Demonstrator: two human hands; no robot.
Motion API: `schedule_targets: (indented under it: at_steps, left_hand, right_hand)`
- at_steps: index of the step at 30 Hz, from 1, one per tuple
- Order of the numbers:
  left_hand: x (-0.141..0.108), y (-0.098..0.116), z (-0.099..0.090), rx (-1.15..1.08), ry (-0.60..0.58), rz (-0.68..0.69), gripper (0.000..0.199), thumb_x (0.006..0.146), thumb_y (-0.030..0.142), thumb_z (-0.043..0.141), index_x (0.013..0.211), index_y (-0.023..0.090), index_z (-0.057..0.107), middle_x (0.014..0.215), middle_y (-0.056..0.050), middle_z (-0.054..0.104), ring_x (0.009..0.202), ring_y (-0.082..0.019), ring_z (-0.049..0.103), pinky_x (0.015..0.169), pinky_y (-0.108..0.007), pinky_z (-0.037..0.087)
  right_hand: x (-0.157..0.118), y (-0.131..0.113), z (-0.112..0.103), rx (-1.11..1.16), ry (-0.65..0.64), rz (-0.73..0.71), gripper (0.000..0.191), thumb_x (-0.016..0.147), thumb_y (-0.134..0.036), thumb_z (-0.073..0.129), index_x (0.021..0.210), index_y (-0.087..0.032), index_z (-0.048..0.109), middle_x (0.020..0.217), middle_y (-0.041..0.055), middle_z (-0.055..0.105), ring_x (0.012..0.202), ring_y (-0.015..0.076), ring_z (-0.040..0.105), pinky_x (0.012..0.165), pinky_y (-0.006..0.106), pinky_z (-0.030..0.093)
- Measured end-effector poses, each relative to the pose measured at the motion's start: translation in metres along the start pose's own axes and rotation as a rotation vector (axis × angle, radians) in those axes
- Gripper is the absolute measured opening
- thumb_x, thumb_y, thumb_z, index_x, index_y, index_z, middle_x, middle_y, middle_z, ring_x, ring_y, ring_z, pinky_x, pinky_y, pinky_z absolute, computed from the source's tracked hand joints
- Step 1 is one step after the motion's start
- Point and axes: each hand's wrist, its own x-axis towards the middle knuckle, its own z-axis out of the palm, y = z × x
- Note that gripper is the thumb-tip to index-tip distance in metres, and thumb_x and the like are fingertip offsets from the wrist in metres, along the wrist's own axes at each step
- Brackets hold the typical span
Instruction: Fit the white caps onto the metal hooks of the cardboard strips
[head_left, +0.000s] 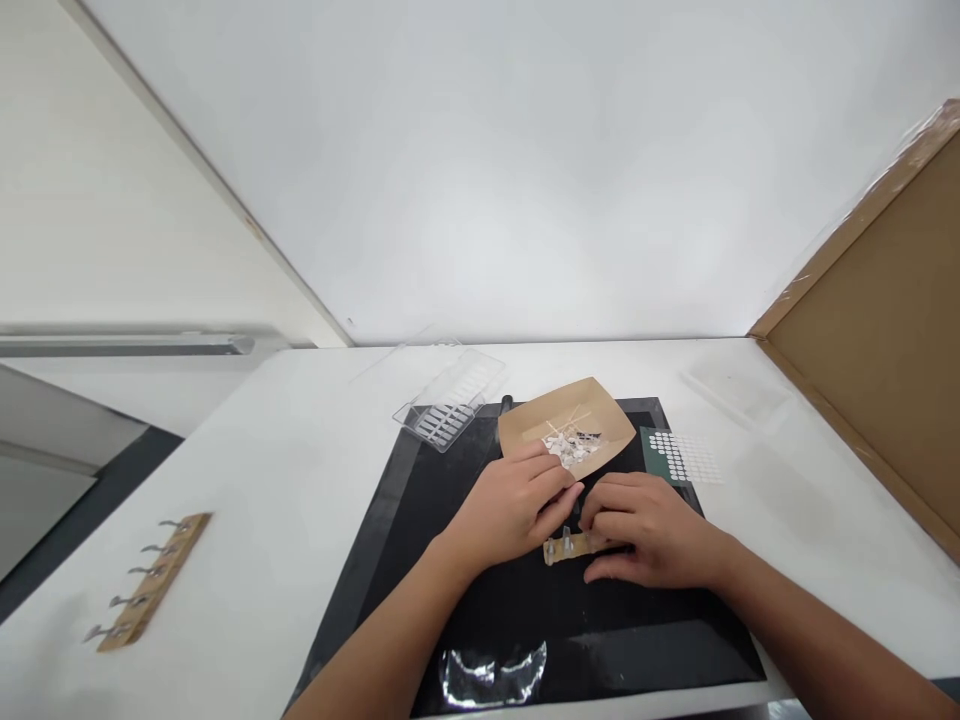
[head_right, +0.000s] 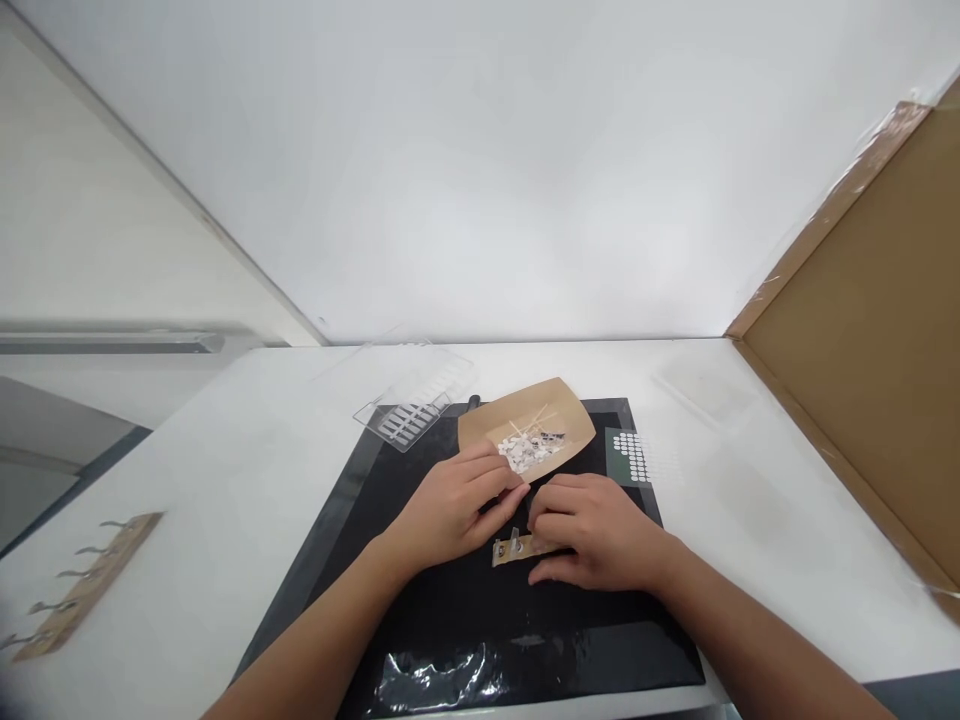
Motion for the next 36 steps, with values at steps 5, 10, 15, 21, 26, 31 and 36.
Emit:
schedule_targets:
  at_steps: [5, 10, 15, 21, 26, 31, 36]
  left_hand:
    - [-0.001, -0.001, 0.000, -0.002, 0.011, -0.016, 0.028, 0.108, 0.022, 0.055, 0.081, 0.019, 0.062, 0.074, -0.002, 0.065, 0.072, -0.017, 0.058, 0.067, -0.031, 0.046]
    - [-0.001, -0.002, 0.001, 0.006, 0.037, -0.033, 0.028, 0.107, 0.020, 0.056, 0.079, 0.019, 0.060, 0.071, -0.001, 0.063, 0.070, -0.017, 0.055, 0.068, -0.031, 0.046]
    - [0.000, 0.000, 0.000, 0.002, 0.059, -0.036, 0.028, 0.106, 0.020, 0.056, 0.078, 0.019, 0.059, 0.072, -0.001, 0.063, 0.073, -0.017, 0.056, 0.070, -0.031, 0.048]
    - [0.001, 0.000, -0.001, 0.016, 0.058, -0.028, 0.029, 0.107, 0.020, 0.055, 0.078, 0.020, 0.059, 0.071, -0.001, 0.062, 0.073, -0.017, 0.055, 0.068, -0.031, 0.047]
    - [-0.001, -0.003, -0.001, 0.026, 0.035, -0.045, 0.031, 0.107, 0.021, 0.055, 0.077, 0.019, 0.059, 0.071, -0.002, 0.062, 0.074, -0.017, 0.055, 0.068, -0.031, 0.047]
    - [-0.001, -0.004, 0.000, 0.035, -0.009, -0.037, 0.031, 0.108, 0.022, 0.054, 0.078, 0.019, 0.060, 0.072, -0.002, 0.063, 0.074, -0.018, 0.055, 0.069, -0.032, 0.047]
    - [-0.002, -0.004, 0.001, 0.059, -0.025, -0.033, 0.030, 0.108, 0.023, 0.054, 0.079, 0.019, 0.061, 0.075, -0.003, 0.065, 0.075, -0.018, 0.057, 0.071, -0.032, 0.049]
  right_hand:
    - [0.005, -0.007, 0.007, 0.026, 0.106, 0.086, 0.043, 0.093, -0.060, 0.079, 0.111, -0.022, 0.068, 0.106, 0.0053, 0.074, 0.095, 0.0214, 0.069, 0.081, 0.035, 0.053]
    - [0.008, -0.013, 0.024, 0.035, 0.190, 0.101, 0.043, 0.092, -0.056, 0.082, 0.112, -0.021, 0.069, 0.107, 0.0059, 0.077, 0.098, 0.0231, 0.071, 0.084, 0.036, 0.054]
    - [0.008, -0.015, 0.029, 0.003, 0.190, 0.126, 0.025, 0.096, -0.046, 0.080, 0.100, -0.023, 0.072, 0.098, 0.0030, 0.077, 0.089, 0.0201, 0.070, 0.076, 0.034, 0.049]
    - [0.008, -0.014, 0.023, 0.069, 0.162, 0.126, 0.016, 0.097, -0.039, 0.079, 0.096, -0.024, 0.072, 0.095, 0.0011, 0.077, 0.087, 0.0178, 0.069, 0.077, 0.033, 0.048]
    - [0.007, -0.014, 0.023, 0.069, 0.149, 0.122, 0.017, 0.097, -0.040, 0.079, 0.095, -0.025, 0.073, 0.095, 0.0006, 0.076, 0.086, 0.0170, 0.069, 0.076, 0.032, 0.047]
    - [0.006, -0.013, 0.021, 0.050, 0.110, 0.118, 0.019, 0.096, -0.039, 0.080, 0.096, -0.024, 0.070, 0.095, 0.0004, 0.075, 0.087, 0.0174, 0.068, 0.076, 0.033, 0.045]
    - [0.004, -0.009, 0.018, 0.031, 0.057, 0.115, 0.026, 0.094, -0.039, 0.082, 0.108, -0.023, 0.068, 0.104, 0.0036, 0.075, 0.095, 0.0215, 0.069, 0.079, 0.035, 0.043]
